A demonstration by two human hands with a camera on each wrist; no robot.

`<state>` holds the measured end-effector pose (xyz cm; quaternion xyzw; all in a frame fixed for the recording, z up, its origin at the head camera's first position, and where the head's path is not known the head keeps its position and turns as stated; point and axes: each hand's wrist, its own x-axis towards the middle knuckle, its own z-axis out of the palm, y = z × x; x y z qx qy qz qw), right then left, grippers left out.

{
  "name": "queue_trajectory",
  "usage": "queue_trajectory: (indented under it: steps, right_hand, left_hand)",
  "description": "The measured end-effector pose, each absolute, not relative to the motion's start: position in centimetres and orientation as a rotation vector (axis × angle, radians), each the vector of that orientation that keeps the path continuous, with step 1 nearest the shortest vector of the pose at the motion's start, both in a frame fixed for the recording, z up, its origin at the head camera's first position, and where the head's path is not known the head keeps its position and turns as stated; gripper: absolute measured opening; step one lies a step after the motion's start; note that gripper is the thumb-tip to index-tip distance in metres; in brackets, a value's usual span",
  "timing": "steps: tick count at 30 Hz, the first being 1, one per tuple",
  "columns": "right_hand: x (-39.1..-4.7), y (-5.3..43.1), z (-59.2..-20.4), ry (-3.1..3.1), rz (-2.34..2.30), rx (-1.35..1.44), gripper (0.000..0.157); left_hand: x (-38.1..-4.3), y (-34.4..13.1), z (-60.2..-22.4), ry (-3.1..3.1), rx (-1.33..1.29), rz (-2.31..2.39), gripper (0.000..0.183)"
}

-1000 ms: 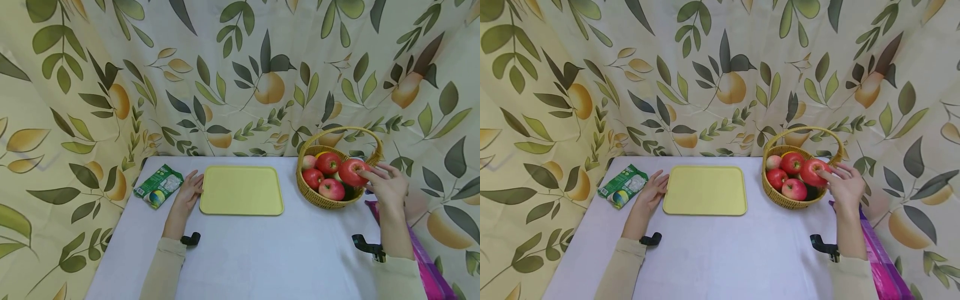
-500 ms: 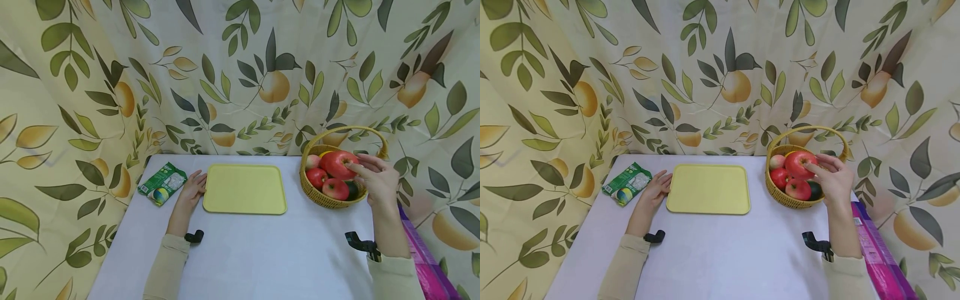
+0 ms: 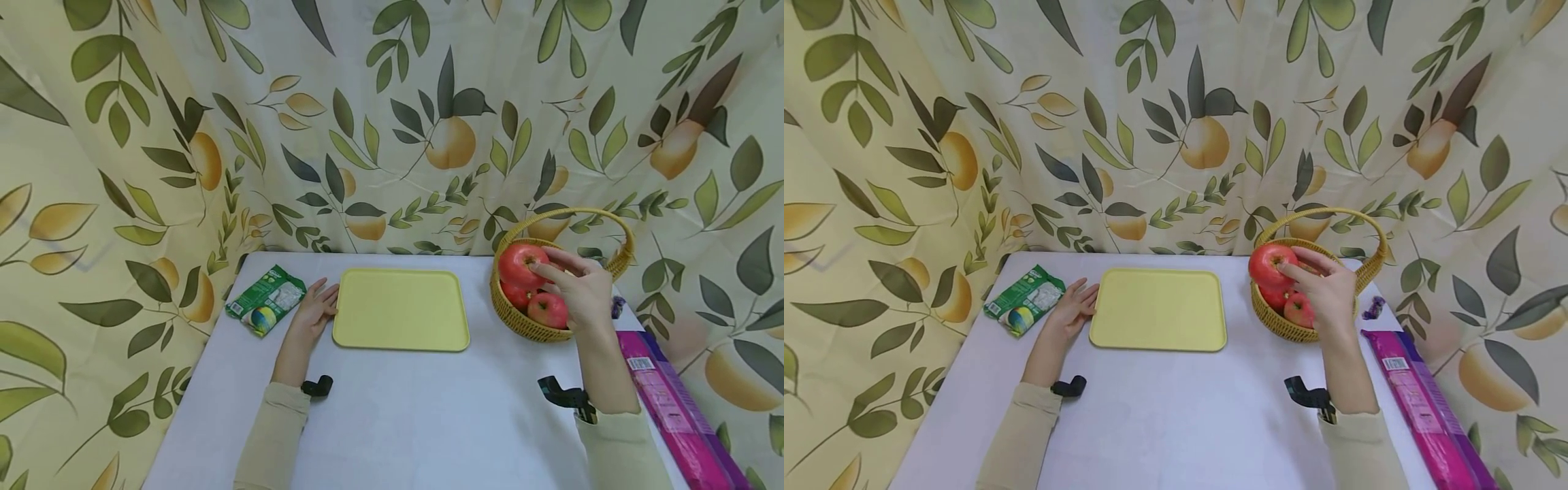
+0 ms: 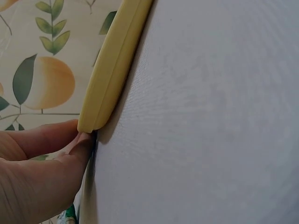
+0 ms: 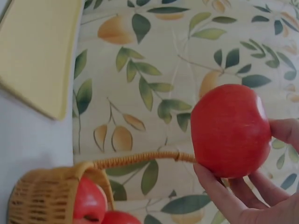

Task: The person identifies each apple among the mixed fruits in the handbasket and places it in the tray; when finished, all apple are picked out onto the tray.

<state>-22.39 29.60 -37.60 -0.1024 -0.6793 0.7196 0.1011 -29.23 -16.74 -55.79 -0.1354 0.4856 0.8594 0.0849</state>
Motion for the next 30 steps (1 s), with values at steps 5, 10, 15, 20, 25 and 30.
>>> queue_trajectory:
  steps: [5, 10, 15, 20, 25, 30]
  right_hand:
    - [-22.9, 28.0, -37.6, -2.076, 2.124, -0.360, 0.064]
    - [-23.6, 26.7, -37.8, -2.085, 2.148, -0.349, 0.066]
    - [-24.5, 25.5, -38.1, -2.071, 2.180, -0.335, 0.063]
    - [-25.3, 24.2, -38.5, -2.066, 2.202, -0.281, 0.056]
    - [-26.1, 23.1, -39.0, -2.060, 2.260, -0.256, 0.054]
    - [-27.2, 21.8, -39.5, -2.057, 2.277, -0.231, 0.053]
  left_hand:
    - [-29.2, -16.8, -56.0, 1.411, -0.373, 2.578, 0.105]
    - [-29.2, -16.8, -56.1, 1.394, -0.375, 2.591, 0.105]
    - [-29.3, -16.8, -56.1, 1.389, -0.397, 2.593, 0.105]
    - [-29.3, -16.8, -56.2, 1.388, -0.402, 2.594, 0.105]
    - [-29.3, -16.9, -56.1, 1.391, -0.395, 2.596, 0.105]
    - [-29.2, -16.8, -56.0, 1.396, -0.378, 2.610, 0.104]
